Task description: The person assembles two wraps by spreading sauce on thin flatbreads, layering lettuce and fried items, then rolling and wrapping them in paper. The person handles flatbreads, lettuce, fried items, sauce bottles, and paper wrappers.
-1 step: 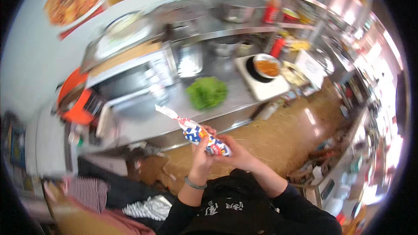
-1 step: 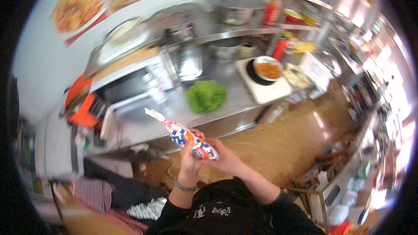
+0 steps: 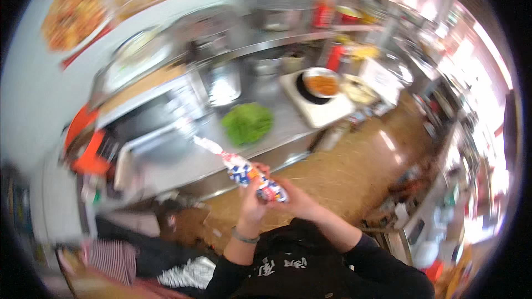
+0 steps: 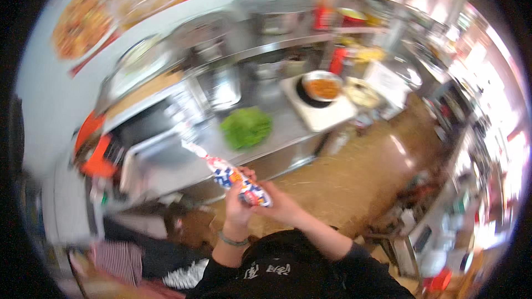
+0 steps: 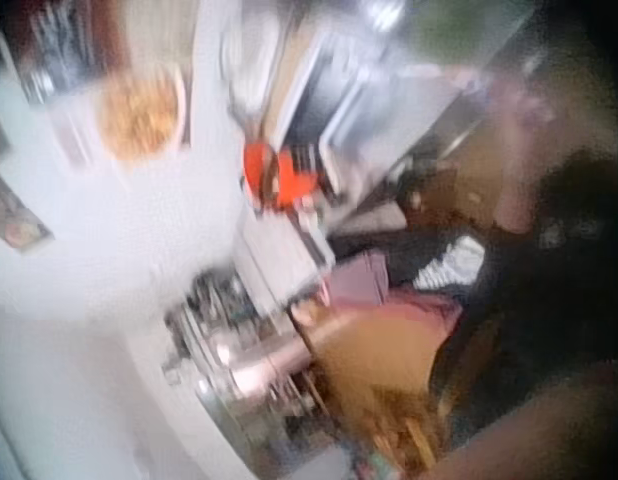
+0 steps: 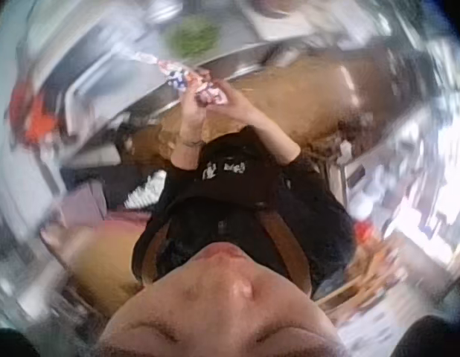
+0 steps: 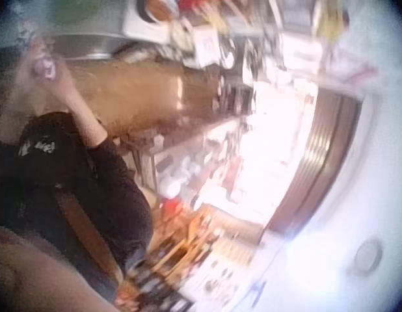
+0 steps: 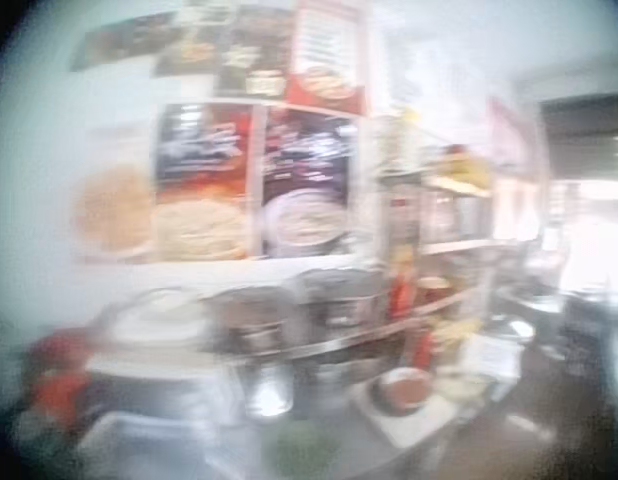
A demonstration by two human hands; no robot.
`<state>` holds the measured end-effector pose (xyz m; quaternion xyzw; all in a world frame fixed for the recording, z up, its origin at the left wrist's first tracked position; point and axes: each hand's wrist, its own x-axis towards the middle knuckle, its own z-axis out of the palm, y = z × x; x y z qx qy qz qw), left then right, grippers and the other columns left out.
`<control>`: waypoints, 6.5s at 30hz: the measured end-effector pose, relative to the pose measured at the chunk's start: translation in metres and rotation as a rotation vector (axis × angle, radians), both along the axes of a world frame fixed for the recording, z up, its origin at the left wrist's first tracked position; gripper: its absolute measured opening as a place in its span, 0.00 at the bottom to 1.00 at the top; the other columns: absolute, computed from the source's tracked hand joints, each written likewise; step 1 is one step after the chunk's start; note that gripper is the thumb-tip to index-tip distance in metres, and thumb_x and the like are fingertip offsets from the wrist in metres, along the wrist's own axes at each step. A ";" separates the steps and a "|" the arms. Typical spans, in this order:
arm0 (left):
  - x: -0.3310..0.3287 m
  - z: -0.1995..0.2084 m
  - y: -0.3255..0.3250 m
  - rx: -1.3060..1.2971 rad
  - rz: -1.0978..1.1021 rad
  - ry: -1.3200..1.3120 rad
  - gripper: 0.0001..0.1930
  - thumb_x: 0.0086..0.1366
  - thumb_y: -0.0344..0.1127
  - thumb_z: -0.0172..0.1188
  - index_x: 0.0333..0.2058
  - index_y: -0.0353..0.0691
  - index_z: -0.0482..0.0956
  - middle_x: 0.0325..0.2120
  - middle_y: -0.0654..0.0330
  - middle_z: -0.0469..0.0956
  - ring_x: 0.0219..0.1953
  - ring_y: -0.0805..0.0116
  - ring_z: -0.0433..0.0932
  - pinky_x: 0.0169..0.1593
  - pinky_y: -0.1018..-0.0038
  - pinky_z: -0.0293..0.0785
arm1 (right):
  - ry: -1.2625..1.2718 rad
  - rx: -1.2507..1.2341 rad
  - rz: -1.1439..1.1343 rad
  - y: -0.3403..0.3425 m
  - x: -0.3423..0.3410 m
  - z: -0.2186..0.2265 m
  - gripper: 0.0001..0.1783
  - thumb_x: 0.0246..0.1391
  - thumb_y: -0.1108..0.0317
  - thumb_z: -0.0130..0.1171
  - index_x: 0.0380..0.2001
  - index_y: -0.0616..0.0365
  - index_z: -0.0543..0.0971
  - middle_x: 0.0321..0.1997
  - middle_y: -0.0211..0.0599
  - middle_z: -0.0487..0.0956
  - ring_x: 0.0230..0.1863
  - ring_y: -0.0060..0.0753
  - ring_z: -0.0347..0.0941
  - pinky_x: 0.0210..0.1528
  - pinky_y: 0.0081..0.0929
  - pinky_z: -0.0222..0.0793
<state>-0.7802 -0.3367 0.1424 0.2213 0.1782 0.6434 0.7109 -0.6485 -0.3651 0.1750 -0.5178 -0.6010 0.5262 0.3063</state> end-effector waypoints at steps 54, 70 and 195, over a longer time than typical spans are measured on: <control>0.760 -0.108 0.065 -0.366 -1.298 0.669 0.09 0.64 0.35 0.48 0.41 0.41 0.73 0.38 0.58 0.77 0.38 0.69 0.77 0.42 0.74 0.71 | 0.704 0.017 -1.820 -0.343 0.834 -0.218 0.08 0.49 0.71 0.58 0.33 0.53 0.70 0.20 0.28 0.68 0.19 0.24 0.64 0.22 0.25 0.65; 0.603 -0.128 0.184 -0.416 -0.147 0.689 0.07 0.59 0.29 0.58 0.36 0.37 0.74 0.28 0.62 0.77 0.29 0.74 0.75 0.33 0.79 0.71 | -0.359 0.164 -1.183 -0.057 0.874 -0.213 0.14 0.52 0.81 0.48 0.44 0.67 0.72 0.43 0.39 0.75 0.44 0.31 0.71 0.50 0.25 0.65; 0.775 0.029 0.359 -0.204 -0.097 0.898 0.15 0.63 0.41 0.56 0.31 0.31 0.78 0.21 0.71 0.72 0.23 0.85 0.66 0.26 0.83 0.64 | 0.670 -0.066 -0.248 0.414 0.856 -0.068 0.25 0.36 0.71 0.71 0.40 0.62 0.73 0.34 0.29 0.76 0.32 0.20 0.71 0.34 0.18 0.68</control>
